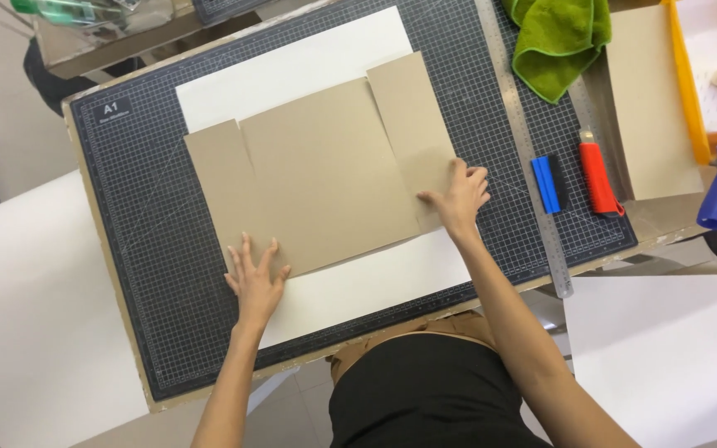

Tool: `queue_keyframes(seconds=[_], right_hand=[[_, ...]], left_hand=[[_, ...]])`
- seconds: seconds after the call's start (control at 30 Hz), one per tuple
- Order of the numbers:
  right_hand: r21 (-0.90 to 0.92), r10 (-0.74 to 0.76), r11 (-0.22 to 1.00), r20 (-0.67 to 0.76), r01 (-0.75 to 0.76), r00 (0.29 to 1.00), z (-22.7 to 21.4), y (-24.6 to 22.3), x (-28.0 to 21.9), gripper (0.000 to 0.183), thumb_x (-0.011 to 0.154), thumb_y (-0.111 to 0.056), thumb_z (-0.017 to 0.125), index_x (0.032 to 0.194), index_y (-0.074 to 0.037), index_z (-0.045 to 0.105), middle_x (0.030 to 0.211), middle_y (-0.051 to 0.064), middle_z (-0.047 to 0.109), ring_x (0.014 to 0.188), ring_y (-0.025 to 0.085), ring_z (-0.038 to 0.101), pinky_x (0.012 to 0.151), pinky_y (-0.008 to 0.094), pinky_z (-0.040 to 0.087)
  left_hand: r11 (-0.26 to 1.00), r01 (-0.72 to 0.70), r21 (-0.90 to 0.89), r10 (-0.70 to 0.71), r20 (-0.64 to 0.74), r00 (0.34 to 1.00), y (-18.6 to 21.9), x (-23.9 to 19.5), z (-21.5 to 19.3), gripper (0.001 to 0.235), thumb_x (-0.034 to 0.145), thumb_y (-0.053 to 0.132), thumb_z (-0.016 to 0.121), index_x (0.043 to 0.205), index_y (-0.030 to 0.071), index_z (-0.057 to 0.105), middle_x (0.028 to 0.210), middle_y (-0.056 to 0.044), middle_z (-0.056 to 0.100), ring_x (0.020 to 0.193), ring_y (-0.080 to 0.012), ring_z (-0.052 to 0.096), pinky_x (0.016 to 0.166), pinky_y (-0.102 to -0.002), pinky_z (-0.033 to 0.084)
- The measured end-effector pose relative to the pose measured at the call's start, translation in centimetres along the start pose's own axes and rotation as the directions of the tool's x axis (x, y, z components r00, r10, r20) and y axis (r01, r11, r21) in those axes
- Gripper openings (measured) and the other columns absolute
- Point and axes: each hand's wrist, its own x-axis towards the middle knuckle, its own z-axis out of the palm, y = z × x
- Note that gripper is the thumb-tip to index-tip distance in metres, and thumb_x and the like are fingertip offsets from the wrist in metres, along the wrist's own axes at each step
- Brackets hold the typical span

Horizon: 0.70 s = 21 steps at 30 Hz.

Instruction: Cutting paper with a utility knife and applying a coating to cardboard pieces using a roller.

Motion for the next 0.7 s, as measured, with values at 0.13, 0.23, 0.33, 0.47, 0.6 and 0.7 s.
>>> queue_keyframes(seconds=[0.13, 0.23, 0.33, 0.47, 0.6, 0.7], right_hand=[[0.070, 0.016, 0.997, -0.004, -0.015, 1.000, -1.5, -0.5, 0.0, 0.105, 0.057, -0.032, 0.100, 0.141, -0.006, 0.042, 0.122, 0.016, 0.032, 0.113, 0.042, 0.036, 0.092, 0.054, 0.032], [0.062, 0.005, 0.998, 0.080, -0.010, 0.997, -1.7, -0.1, 0.5, 0.109, 0.061, -0.034, 0.100, 0.147, -0.006, 0.038, 0.115, 0.017, 0.038, 0.109, 0.037, 0.039, 0.090, 0.049, 0.031], [0.022, -0.037, 0.999, 0.105, 0.035, 0.994, -1.9, -0.2, 0.6, 0.109, 0.062, -0.038, 0.099, 0.148, -0.004, 0.040, 0.111, 0.017, 0.043, 0.106, 0.035, 0.040, 0.089, 0.049, 0.030], [0.061, -0.069, 0.996, 0.109, 0.063, 0.992, -2.7, -0.6, 0.1, 0.107, 0.065, -0.034, 0.097, 0.150, -0.005, 0.039, 0.112, 0.018, 0.044, 0.106, 0.036, 0.041, 0.089, 0.049, 0.030], [0.080, -0.079, 0.994, 0.107, 0.070, 0.991, -2.8, -0.7, -0.1, 0.106, 0.068, -0.032, 0.097, 0.152, -0.002, 0.038, 0.113, 0.019, 0.043, 0.107, 0.036, 0.040, 0.090, 0.048, 0.031], [0.072, -0.079, 0.995, 0.120, 0.070, 0.990, -3.0, -0.7, -0.1, 0.107, 0.070, -0.031, 0.096, 0.153, -0.002, 0.036, 0.115, 0.019, 0.043, 0.108, 0.035, 0.040, 0.091, 0.047, 0.031]], left_hand=[[1.000, -0.005, -0.020, 0.005, -0.003, 1.000, 0.0, 0.0, 0.0, 0.052, 0.093, 0.040, 0.062, 0.143, 0.030, 0.053, 0.167, -0.013, 0.017, 0.150, -0.0513, 0.009, 0.106, -0.084, 0.016], [1.000, -0.005, -0.029, 0.005, -0.013, 1.000, 0.0, 0.0, 0.1, 0.053, 0.094, 0.041, 0.062, 0.144, 0.031, 0.052, 0.167, -0.013, 0.015, 0.150, -0.0507, 0.007, 0.106, -0.084, 0.014], [1.000, 0.005, -0.024, -0.006, -0.010, 1.000, -0.1, -0.1, 0.4, 0.052, 0.094, 0.041, 0.062, 0.144, 0.031, 0.052, 0.168, -0.011, 0.015, 0.151, -0.0494, 0.007, 0.107, -0.083, 0.014], [1.000, 0.010, -0.025, -0.010, -0.014, 1.000, -0.3, 0.0, 0.6, 0.052, 0.094, 0.042, 0.061, 0.144, 0.032, 0.052, 0.167, -0.011, 0.016, 0.151, -0.0486, 0.006, 0.108, -0.083, 0.014], [1.000, -0.001, -0.028, 0.000, -0.009, 1.000, -0.5, 0.1, 0.7, 0.052, 0.094, 0.043, 0.060, 0.144, 0.032, 0.051, 0.168, -0.011, 0.014, 0.151, -0.0489, 0.005, 0.107, -0.083, 0.014], [1.000, -0.005, -0.021, 0.005, -0.013, 1.000, -0.6, 0.1, 1.0, 0.051, 0.094, 0.042, 0.061, 0.143, 0.032, 0.052, 0.168, -0.011, 0.014, 0.151, -0.0492, 0.006, 0.106, -0.084, 0.014]])
